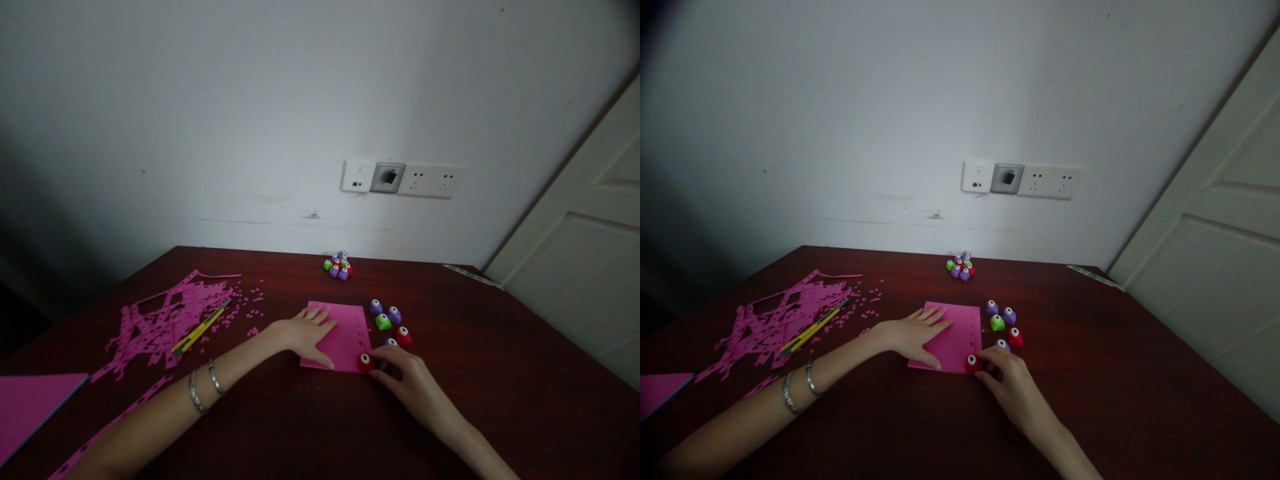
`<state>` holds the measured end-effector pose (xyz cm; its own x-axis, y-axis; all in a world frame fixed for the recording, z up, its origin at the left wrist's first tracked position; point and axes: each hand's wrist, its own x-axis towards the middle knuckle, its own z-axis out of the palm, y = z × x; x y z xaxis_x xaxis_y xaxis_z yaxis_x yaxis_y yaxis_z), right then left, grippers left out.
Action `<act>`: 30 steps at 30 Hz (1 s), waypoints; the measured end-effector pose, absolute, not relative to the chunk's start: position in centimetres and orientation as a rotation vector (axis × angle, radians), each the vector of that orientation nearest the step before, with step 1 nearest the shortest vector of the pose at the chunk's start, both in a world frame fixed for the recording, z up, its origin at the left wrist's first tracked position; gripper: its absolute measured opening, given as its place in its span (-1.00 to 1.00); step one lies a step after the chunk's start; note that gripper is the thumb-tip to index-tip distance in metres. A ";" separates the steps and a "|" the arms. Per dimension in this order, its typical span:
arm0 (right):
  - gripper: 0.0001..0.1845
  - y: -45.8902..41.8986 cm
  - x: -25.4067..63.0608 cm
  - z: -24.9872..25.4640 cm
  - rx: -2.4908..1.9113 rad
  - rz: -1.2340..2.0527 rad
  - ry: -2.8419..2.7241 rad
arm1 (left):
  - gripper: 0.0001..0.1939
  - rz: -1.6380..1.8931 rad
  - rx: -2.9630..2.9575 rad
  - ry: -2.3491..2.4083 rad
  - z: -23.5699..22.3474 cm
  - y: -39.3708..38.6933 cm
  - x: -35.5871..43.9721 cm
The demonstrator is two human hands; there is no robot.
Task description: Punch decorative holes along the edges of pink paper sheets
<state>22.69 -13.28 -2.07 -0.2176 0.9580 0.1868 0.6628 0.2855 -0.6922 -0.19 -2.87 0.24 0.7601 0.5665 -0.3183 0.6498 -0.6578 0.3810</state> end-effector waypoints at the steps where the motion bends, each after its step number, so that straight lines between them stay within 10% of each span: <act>1: -0.81 -13.3 22.7 -2.1 -1.447 0.645 -1.969 | 0.05 -0.258 2.481 0.920 0.4 -2.9 -0.2; 30: -0.78 -13.3 22.7 -2.2 -1.490 0.665 -2.020 | 0.04 -0.423 2.544 0.904 1.2 -3.1 0.0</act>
<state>22.66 -13.28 -2.22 -0.2444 0.9608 0.1306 0.6954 0.2675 -0.6670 -0.02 -3.13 1.22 0.7443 0.5287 -0.4080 0.6519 -0.7078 0.2722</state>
